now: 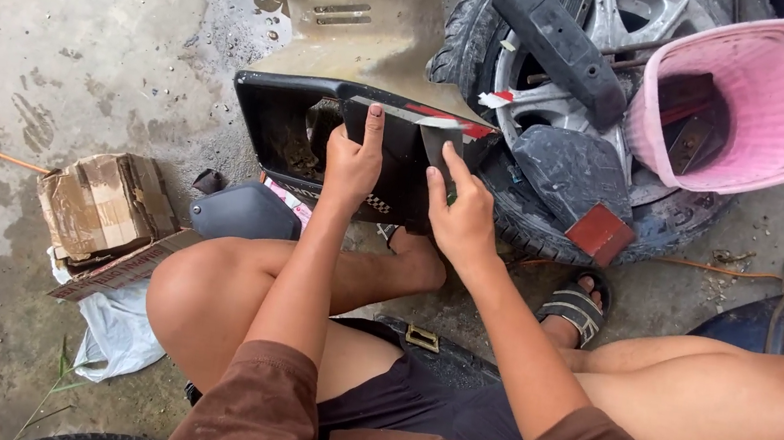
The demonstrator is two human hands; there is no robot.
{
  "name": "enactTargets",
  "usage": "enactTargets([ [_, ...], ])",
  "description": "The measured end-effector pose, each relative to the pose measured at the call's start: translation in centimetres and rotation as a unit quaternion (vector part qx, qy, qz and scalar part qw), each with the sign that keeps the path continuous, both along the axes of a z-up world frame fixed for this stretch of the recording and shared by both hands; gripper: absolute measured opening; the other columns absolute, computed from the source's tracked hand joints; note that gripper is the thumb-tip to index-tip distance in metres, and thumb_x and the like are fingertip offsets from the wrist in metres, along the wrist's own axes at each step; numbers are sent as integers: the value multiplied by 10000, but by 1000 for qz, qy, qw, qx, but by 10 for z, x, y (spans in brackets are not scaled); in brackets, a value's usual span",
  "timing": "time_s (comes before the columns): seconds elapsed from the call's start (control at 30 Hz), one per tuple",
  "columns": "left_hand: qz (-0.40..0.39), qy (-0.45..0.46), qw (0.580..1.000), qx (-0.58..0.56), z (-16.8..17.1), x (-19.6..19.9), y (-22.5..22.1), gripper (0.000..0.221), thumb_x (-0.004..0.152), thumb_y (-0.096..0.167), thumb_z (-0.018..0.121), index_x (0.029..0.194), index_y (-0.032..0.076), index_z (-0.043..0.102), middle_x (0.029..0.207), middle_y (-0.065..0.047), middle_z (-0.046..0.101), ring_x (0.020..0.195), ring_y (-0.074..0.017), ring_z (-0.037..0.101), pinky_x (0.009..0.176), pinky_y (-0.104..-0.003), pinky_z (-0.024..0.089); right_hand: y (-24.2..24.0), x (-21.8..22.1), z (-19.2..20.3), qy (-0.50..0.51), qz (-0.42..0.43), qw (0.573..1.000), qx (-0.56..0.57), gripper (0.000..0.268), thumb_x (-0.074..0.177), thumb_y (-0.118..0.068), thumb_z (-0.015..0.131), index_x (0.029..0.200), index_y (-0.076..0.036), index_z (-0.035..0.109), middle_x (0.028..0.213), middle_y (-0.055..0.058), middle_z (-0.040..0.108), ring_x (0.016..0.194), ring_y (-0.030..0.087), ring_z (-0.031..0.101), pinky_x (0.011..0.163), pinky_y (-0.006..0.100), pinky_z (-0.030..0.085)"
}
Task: The person scrapes paint off a black motorcycle fairing using a green-handled scraper. They hold the fairing with one hand and scrape the surface with the other, removing layers of paint.
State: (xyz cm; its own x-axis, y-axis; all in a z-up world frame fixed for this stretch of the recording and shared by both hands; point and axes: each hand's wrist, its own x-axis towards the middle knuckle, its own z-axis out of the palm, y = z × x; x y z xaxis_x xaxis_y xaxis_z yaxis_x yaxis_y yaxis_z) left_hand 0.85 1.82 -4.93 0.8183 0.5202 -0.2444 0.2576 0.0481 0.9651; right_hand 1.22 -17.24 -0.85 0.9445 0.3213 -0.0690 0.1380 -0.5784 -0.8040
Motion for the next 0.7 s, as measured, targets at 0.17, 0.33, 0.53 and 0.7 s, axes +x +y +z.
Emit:
enactTargets([
  [0.17, -4, -15, 1000, -9, -16, -8, 6, 597, 1114, 512, 350, 640, 183, 502, 484, 20, 409, 417, -79, 348, 452, -244, 357, -5, -2, -6, -10, 23, 1000, -13, 474, 1055, -346, 597, 1473, -123, 606, 1128, 313, 707, 1005, 467, 701, 774, 507, 604],
  [0.33, -19, -25, 999, -16, -35, -5, 2, 606, 1097, 569, 371, 662, 178, 529, 511, 9, 450, 463, -77, 405, 497, -263, 383, 0, 31, -9, -29, 60, 998, 13, 436, 1082, -345, 584, 1476, -160, 614, 1054, 272, 721, 980, 431, 723, 741, 469, 606],
  [0.53, -22, -17, 1000, -8, -49, -7, 6, 570, 1062, 557, 499, 738, 101, 612, 619, -82, 570, 660, -155, 555, 623, -343, 469, -37, 16, -21, -54, 108, 991, -51, 427, 1014, -359, 660, 1427, -251, 676, 906, 191, 702, 815, 407, 705, 639, 489, 570],
  [0.7, -82, 50, 994, 59, 68, -19, 5, 716, 934, 577, 682, 1255, -49, 549, 1076, -311, 679, 1052, -412, 678, 846, -545, 556, -49, 48, -28, -109, 152, 978, -89, 429, 986, -364, 685, 1414, -372, 682, 944, 84, 691, 797, 323, 696, 637, 436, 570],
])
